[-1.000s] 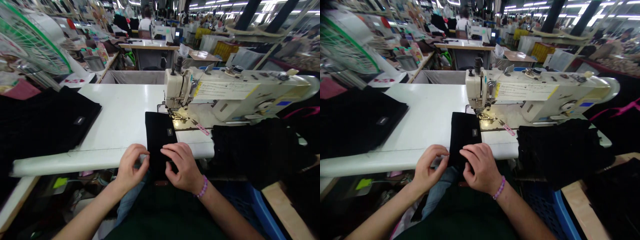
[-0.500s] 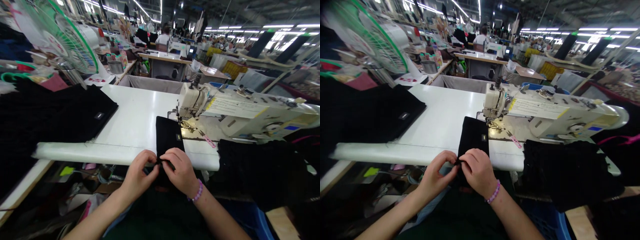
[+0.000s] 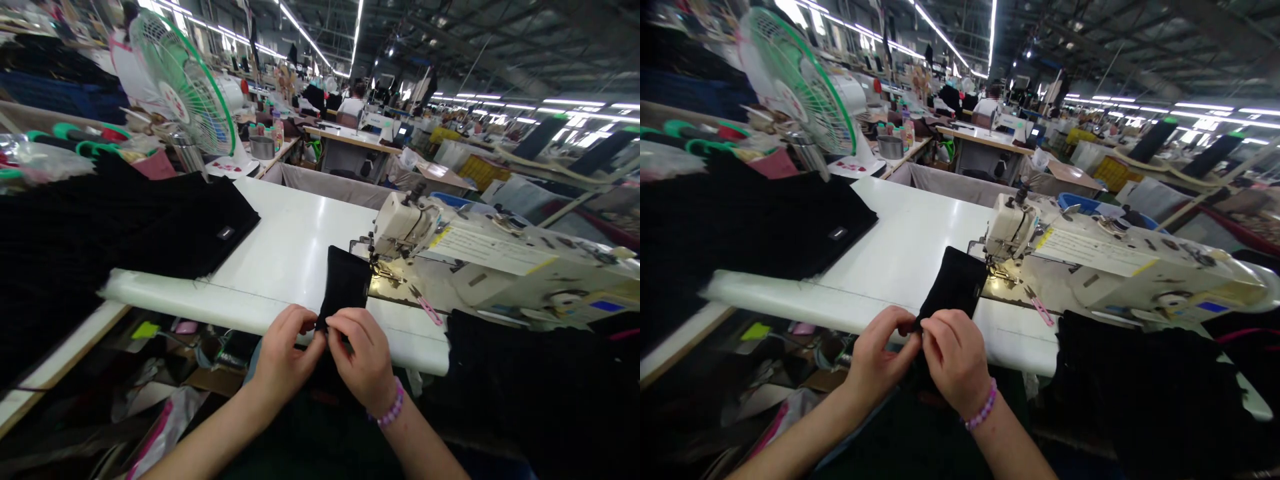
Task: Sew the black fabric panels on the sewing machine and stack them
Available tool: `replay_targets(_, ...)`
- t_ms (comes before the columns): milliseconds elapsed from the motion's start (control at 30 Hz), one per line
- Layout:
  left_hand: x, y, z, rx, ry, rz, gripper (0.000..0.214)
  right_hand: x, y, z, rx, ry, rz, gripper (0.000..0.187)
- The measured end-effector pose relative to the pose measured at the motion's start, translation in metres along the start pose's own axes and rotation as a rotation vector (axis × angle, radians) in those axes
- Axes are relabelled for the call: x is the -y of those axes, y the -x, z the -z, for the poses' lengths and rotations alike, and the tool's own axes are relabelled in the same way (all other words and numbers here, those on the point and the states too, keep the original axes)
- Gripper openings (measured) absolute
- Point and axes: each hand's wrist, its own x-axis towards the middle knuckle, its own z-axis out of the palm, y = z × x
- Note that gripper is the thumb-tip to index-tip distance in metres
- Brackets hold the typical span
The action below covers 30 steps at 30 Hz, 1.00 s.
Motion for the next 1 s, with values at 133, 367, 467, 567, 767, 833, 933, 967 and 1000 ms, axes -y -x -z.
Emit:
replay_targets(133, -0.001, 0.004, 0.001, -0.002, 0.035, -0.008, 0.019, 0.000, 0.003, 0.001, 0.014, 0.059, 0.036, 0.019)
replay_targets(367, -0.012, 0.003, 0.002, 0.006, 0.057, 0.058, 0.014, -0.001, 0.006, 0.006, 0.023, 0.069, 0.074, 0.022)
replay_targets(467, -0.014, 0.004, 0.001, 0.018, 0.043, 0.093, 0.013, -0.001, 0.008, 0.006, 0.030, 0.061, 0.078, 0.024)
replay_targets(567, -0.015, 0.005, 0.003, 0.036, 0.055, 0.143, 0.015, 0.000, 0.010, 0.006, 0.041, 0.049, 0.074, 0.026)
replay_targets(767, -0.019, 0.001, 0.009, 0.171, 0.330, 0.483, 0.023, 0.001, 0.008, 0.011, 0.081, 0.132, 0.125, 0.024)
replay_targets(833, -0.016, 0.002, 0.009, 0.233, 0.396, 0.630, 0.035, 0.000, 0.008, 0.014, 0.116, 0.175, 0.152, 0.022)
replay_targets(933, -0.009, 0.007, 0.008, 0.281, 0.427, 0.775, 0.049, -0.007, 0.013, 0.019, 0.116, 0.305, 0.095, 0.027)
replay_targets(967, -0.007, 0.009, 0.008, 0.277, 0.421, 0.801, 0.051, -0.010, 0.017, 0.022, 0.078, 0.362, 0.028, 0.031)
replay_targets(1000, -0.004, 0.012, 0.008, 0.270, 0.411, 0.821, 0.052, -0.014, 0.021, 0.025, 0.027, 0.411, -0.064, 0.036)
